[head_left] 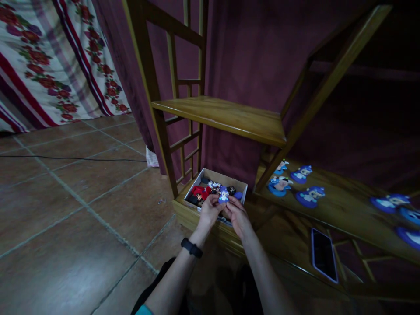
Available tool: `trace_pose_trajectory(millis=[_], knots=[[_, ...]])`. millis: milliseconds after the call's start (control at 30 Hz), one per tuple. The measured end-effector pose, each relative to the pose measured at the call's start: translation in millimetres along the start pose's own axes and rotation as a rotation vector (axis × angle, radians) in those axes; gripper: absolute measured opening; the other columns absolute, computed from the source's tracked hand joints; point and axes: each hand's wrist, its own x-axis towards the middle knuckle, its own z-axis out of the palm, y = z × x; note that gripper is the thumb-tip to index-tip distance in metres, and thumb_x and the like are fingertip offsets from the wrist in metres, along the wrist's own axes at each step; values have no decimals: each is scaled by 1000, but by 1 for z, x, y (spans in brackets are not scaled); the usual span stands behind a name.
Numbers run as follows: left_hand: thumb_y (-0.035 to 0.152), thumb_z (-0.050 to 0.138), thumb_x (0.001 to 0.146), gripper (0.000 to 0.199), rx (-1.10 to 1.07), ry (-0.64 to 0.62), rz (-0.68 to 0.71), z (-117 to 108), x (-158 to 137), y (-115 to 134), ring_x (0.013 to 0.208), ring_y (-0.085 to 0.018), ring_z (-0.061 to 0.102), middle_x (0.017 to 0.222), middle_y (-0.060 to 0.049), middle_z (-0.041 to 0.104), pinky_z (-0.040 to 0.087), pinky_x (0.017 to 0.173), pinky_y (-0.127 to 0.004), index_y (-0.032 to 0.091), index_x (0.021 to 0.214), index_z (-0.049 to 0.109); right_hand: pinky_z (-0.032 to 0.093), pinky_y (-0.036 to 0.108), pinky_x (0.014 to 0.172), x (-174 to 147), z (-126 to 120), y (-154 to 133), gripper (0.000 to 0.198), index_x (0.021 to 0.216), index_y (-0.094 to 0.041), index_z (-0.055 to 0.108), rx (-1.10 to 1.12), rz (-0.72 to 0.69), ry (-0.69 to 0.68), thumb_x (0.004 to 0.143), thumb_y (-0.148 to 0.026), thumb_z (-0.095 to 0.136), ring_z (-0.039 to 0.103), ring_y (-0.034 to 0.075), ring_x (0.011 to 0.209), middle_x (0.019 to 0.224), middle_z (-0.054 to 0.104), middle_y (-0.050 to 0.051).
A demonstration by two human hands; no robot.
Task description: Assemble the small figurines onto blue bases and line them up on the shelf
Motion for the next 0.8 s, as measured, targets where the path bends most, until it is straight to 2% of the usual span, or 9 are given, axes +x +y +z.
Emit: trace_pose_trajectory(millis=[267,433,567,800], knots=[[22,73,51,34,106,-11,74,-1,3,-4,68,-12,56,72,0,60,42,69,-27,15,78,53,48,29,85,0,1,1,29,89,-21,62,24,15,14,61,-17,69,61,15,90,93,66,1],[22,76,47,40,16,7,-10,1,-1,4,64,-12,56,70,0,60,43,66,-26,14,80,55,47,29,85,-1,0,1,31,90,-20,62,25,10,3,61,-17,69,61,15,91,94,66,1],[25,77,47,41,-13,-54,-101,2,-5,12,63,-12,56,68,-1,63,43,65,-26,13,82,60,47,30,85,-2,0,-2,31,92,-21,62,7,5,-6,62,-18,69,61,15,92,95,66,2],[27,79,43,42,-63,-46,-76,3,-3,9,65,-14,58,71,-3,66,45,65,-28,13,79,62,47,30,87,-2,1,-3,31,92,-20,63,-5,4,-8,62,-17,69,61,15,92,95,66,2]])
